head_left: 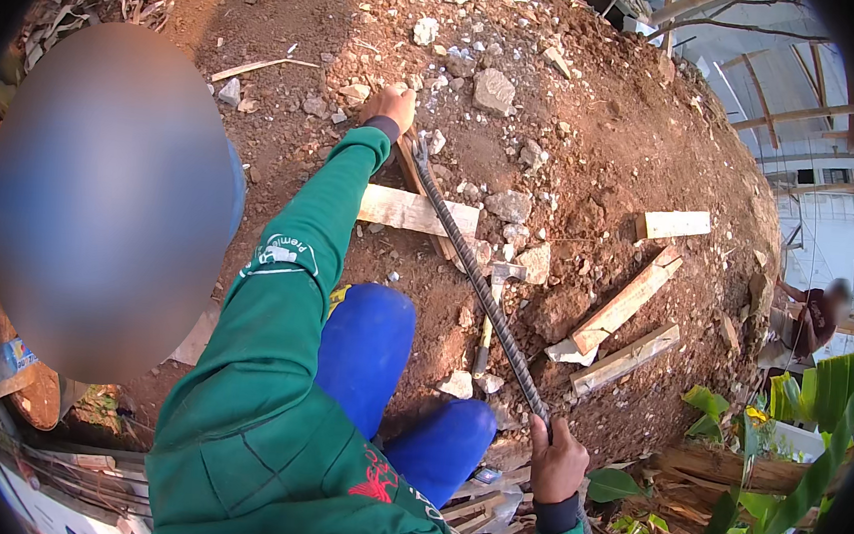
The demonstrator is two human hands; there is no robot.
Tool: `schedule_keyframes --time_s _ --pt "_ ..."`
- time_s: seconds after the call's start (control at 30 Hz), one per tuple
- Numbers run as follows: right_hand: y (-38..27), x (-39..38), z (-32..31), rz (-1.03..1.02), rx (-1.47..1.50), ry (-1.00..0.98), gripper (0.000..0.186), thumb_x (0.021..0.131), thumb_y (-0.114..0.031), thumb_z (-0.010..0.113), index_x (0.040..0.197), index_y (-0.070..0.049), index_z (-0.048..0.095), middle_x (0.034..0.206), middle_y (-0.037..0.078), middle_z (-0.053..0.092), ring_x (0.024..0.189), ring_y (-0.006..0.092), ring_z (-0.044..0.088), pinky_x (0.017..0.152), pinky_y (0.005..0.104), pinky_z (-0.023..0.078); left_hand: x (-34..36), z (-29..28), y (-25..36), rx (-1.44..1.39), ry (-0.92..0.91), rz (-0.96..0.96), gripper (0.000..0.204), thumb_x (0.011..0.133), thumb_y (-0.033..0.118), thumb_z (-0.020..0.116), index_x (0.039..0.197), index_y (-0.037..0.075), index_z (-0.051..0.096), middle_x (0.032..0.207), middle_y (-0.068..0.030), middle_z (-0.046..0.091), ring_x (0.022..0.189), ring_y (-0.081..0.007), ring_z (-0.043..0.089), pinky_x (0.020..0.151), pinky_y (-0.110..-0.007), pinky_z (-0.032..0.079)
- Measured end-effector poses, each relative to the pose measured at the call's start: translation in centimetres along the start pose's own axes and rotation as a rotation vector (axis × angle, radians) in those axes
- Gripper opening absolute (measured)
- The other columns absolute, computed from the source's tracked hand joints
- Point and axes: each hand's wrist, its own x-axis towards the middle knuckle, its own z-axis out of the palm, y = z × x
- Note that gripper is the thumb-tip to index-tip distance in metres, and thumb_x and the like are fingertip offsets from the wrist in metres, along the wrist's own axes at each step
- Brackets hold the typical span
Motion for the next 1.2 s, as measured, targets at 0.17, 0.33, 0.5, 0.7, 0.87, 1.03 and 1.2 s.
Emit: schedule_keyframes --time_s 0.17,0.33,0.5,0.7,0.87,1.03,1.2 --pt "-0.3 0.5 -3.2 0.024 0.077 -0.050 0.034 0.093 -0.035 0.070 0.079 -0.006 0.059 0.061 0.017 0.059 0.054 0.0373 0.061 0.048 0.0446 0.045 -0.3 0.1 0.0 0.085 0.116 -0.011 0.053 0.088 0.050 0.051 0.105 0.004 0.073 0.113 -0.0266 0.068 0.107 -0.0437 0.064 0.092 -0.049 0.050" --pt "-0.4 -0.4 0.9 0.067 0.094 -0.119 0.036 0.095 -0.038 0.067 0.079 -0.007 0.057 0.058 0.017 0.058 0.053 0.0391 0.060 0.047 0.0473 0.045 1.1 0.9 -0.1 0.031 0.016 0.069 0.050 0.090 0.043 0.047 0.106 0.002 0.072 0.114 -0.0265 0.067 0.107 -0.0446 0.064 0.096 -0.052 0.049" --pt "0.3 -2.3 8.4 0.025 0.187 0.020 0.034 0.095 -0.038 0.067 0.081 -0.009 0.056 0.059 0.017 0.061 0.051 0.0384 0.061 0.045 0.0463 0.045 2.5 1.3 -0.5 -0.038 -0.077 0.091 0.049 0.089 0.042 0.048 0.105 0.003 0.073 0.112 -0.0255 0.069 0.107 -0.0436 0.065 0.096 -0.050 0.049" --pt "2.9 -2.2 10.3 0.069 0.257 0.039 0.041 0.095 -0.041 0.066 0.075 -0.008 0.052 0.058 0.019 0.058 0.053 0.0418 0.059 0.047 0.0496 0.043 3.0 2.9 1.7 0.073 -0.012 0.161 0.063 0.097 0.055 0.041 0.109 0.003 0.072 0.115 -0.0261 0.068 0.111 -0.0443 0.063 0.099 -0.049 0.048" --pt "2.8 -2.3 8.9 0.099 0.266 -0.002 0.043 0.093 -0.042 0.068 0.073 -0.007 0.054 0.058 0.021 0.058 0.055 0.0443 0.059 0.048 0.0517 0.043 1.4 -2.3 0.6 -0.002 -0.187 0.282 0.067 0.095 0.063 0.047 0.109 0.001 0.067 0.107 -0.0235 0.069 0.106 -0.0363 0.064 0.098 -0.044 0.046" --pt "2.5 -1.7 7.6 0.121 0.316 -0.020 0.043 0.093 -0.043 0.068 0.073 -0.007 0.056 0.058 0.022 0.058 0.058 0.0459 0.060 0.050 0.0516 0.045 -7.9 -9.2 -4.3 0.252 -0.546 0.719 0.073 0.078 0.060 0.077 0.124 0.006 0.058 0.130 -0.0200 0.059 0.123 -0.0352 0.056 0.108 -0.045 0.041" --pt "1.9 -0.4 4.0 0.138 0.442 -0.136 0.046 0.095 -0.043 0.066 0.076 -0.002 0.060 0.063 0.026 0.057 0.066 0.0493 0.058 0.054 0.0506 0.045 -14.6 -8.7 -4.9 0.527 -0.368 0.784 0.076 0.067 0.053 0.086 0.120 0.006 0.059 0.117 -0.0155 0.062 0.111 -0.0383 0.061 0.095 -0.048 0.049"
